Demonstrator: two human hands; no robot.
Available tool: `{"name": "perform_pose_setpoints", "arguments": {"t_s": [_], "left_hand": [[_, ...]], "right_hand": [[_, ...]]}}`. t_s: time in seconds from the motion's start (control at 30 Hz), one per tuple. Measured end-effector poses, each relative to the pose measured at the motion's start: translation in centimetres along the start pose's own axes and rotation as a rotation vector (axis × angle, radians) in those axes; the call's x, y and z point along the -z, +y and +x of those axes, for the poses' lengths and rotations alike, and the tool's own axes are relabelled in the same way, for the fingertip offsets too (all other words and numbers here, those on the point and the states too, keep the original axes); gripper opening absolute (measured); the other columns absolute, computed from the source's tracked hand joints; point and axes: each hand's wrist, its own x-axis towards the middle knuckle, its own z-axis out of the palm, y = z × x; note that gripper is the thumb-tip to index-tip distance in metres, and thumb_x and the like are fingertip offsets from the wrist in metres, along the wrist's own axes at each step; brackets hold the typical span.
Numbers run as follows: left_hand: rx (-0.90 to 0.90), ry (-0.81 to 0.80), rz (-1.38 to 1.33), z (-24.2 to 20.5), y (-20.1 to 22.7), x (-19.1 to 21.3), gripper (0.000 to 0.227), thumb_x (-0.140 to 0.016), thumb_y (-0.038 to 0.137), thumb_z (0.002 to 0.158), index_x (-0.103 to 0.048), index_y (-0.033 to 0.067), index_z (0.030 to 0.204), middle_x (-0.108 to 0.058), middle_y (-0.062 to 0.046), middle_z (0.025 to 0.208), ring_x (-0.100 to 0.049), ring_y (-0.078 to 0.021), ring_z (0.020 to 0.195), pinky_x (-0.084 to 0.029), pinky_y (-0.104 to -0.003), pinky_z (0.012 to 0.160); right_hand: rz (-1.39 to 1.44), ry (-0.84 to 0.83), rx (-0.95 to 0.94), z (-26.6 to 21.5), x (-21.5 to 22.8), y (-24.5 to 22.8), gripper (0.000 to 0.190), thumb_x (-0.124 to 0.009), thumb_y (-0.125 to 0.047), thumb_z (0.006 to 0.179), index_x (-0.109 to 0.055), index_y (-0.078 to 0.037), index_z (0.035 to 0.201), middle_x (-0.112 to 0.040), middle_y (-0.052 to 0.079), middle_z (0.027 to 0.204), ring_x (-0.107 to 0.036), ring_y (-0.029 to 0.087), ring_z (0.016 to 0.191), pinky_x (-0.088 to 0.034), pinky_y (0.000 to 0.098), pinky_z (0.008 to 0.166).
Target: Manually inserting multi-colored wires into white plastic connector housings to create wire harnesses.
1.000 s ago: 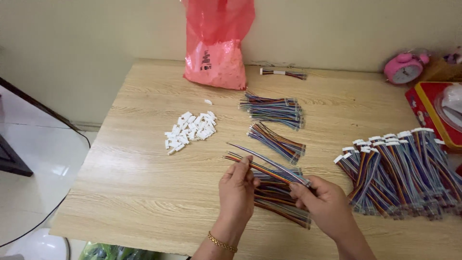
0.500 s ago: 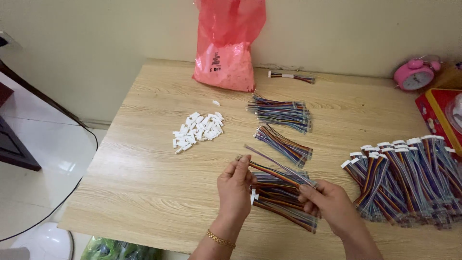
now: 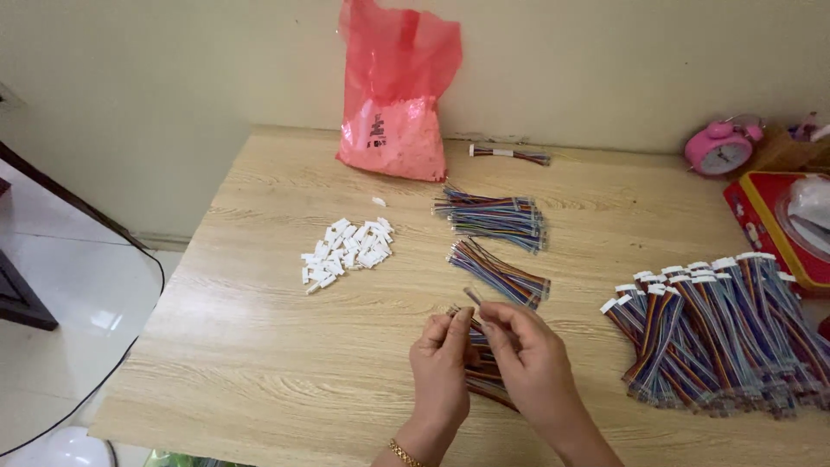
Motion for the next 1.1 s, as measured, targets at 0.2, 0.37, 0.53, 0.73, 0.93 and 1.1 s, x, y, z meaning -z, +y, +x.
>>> {"name": "perform_pose_setpoints", "arguments": {"t_s": [0.2,0.37,0.53,0.73,0.93,1.1], "left_hand": [[-0.089,-0.065,-0.014,-0.9,0.4,-0.4,0.013,-0.069,0.010,0.094,-0.076,0.0000,0.089,-0.056,0.005,0.087,-0.054,-0.0040,0.077,-0.045,-0.019,0.066],[-0.030,-0.103,-0.027,-0.6,-0.4,0.4,0.016,-0.071,0.011,0.097,-0.073,-0.0025,0.088,-0.056,0.004,0.087,-0.055,-0.0056,0.077,-0.047,-0.021,0.066],[0.040,-0.120,0.101,-0.9,2.1,-0.1,0.021,-0.067,0.015,0.096,-0.080,0.0005,0.104,-0.057,0.006,0.089,-0.055,-0.0020,0.074,-0.046,-0.019,0.063],[0.086,-0.167,0.053,-0.7,1.5,0.6,0.022,-0.070,0.015,0.096,-0.080,-0.0015,0.106,-0.055,0.005,0.089,-0.047,-0.0032,0.063,-0.037,-0.020,0.050],[0.140,-0.126,0.117,-0.5,1.3,1.0,0.025,-0.069,0.018,0.094,-0.079,-0.0007,0.106,-0.061,0.004,0.084,-0.049,-0.0061,0.058,-0.041,-0.023,0.049],[0.112,-0.217,0.067,-0.2,2.1,1.7,0.038,-0.060,0.028,0.102,-0.080,-0.0043,0.108,-0.048,0.002,0.069,-0.044,-0.0058,0.057,-0.042,-0.023,0.049]], "right_hand": [[0.290,-0.146,-0.288,0.4,-0.7,4.6,0.028,-0.063,-0.013,0.095,-0.073,-0.002,0.119,-0.080,0.004,0.101,-0.072,0.010,0.088,-0.060,0.0275,0.080],[0.195,-0.142,-0.277,0.2,0.0,5.0,0.025,-0.066,-0.015,0.095,-0.077,0.000,0.111,-0.081,0.005,0.096,-0.072,0.010,0.085,-0.059,0.0267,0.079],[0.119,-0.206,-0.339,0.7,0.8,2.9,0.026,-0.066,-0.017,0.094,-0.077,-0.004,0.112,-0.081,0.003,0.094,-0.072,0.008,0.084,-0.060,0.0257,0.076],[0.064,-0.219,-0.299,1.1,0.8,4.1,0.023,-0.069,-0.015,0.092,-0.078,-0.002,0.110,-0.077,0.003,0.084,-0.065,0.009,0.072,-0.055,0.0280,0.065],[-0.148,-0.234,-0.243,1.4,1.5,2.1,0.020,-0.068,-0.021,0.091,-0.075,-0.003,0.096,-0.077,0.003,0.075,-0.065,0.009,0.068,-0.055,0.0294,0.064],[-0.240,-0.276,-0.208,1.7,2.0,1.7,0.018,-0.069,-0.023,0.086,-0.074,-0.007,0.092,-0.075,0.002,0.073,-0.067,0.010,0.065,-0.054,0.0305,0.062]]}}
